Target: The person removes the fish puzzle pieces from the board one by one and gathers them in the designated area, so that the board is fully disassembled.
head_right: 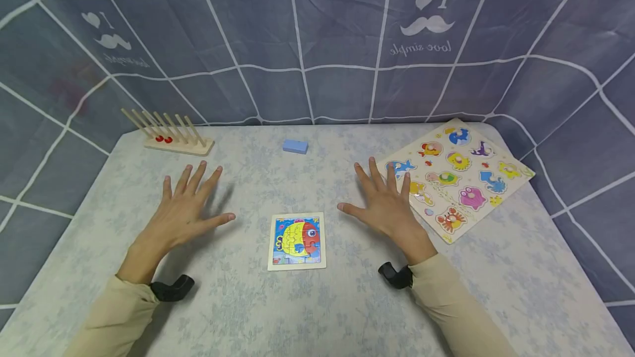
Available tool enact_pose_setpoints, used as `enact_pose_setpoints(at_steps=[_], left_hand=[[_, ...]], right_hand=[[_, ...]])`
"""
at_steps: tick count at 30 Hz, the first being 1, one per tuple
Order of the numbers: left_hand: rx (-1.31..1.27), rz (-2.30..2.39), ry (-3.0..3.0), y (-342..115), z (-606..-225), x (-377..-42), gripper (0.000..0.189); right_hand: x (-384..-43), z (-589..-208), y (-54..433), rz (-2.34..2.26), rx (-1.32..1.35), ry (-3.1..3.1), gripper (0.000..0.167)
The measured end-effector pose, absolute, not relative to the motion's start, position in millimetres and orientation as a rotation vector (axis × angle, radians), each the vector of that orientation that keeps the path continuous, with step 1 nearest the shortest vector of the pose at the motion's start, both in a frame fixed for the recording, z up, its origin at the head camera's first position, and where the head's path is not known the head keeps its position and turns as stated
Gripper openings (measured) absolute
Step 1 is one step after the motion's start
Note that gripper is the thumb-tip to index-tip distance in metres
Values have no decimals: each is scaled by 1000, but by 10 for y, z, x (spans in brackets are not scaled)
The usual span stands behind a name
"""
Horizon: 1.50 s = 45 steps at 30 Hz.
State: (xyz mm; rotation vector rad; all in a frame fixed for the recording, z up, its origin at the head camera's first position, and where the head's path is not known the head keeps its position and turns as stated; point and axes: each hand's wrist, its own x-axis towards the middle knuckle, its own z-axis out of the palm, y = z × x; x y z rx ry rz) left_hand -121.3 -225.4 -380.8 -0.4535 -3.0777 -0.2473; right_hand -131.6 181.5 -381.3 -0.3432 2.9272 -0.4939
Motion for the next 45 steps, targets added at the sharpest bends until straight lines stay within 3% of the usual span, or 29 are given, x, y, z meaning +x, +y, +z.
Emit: enact_pose_setpoints(at_steps=[6, 12, 20, 45], left_hand=[[-649, -302, -3086, -2145, -3815, -1146, 99], [-886, -454, -3041, -2015, -3880, -1031, 79], [-1116, -606, -2984, -1863, -3930, -930, 62], [-1147, -569, -3013, -1552, -3987, -825, 55]], right_hand=[[-1323, -3841, 1720, -568, -434, 2886, 90], [-1341, -3865, 1628, -643, -532, 2863, 73], [-1349, -3869, 1522, -642, -614, 2847, 66], [-1293, -3832, 816, -750, -891, 2574, 42]])
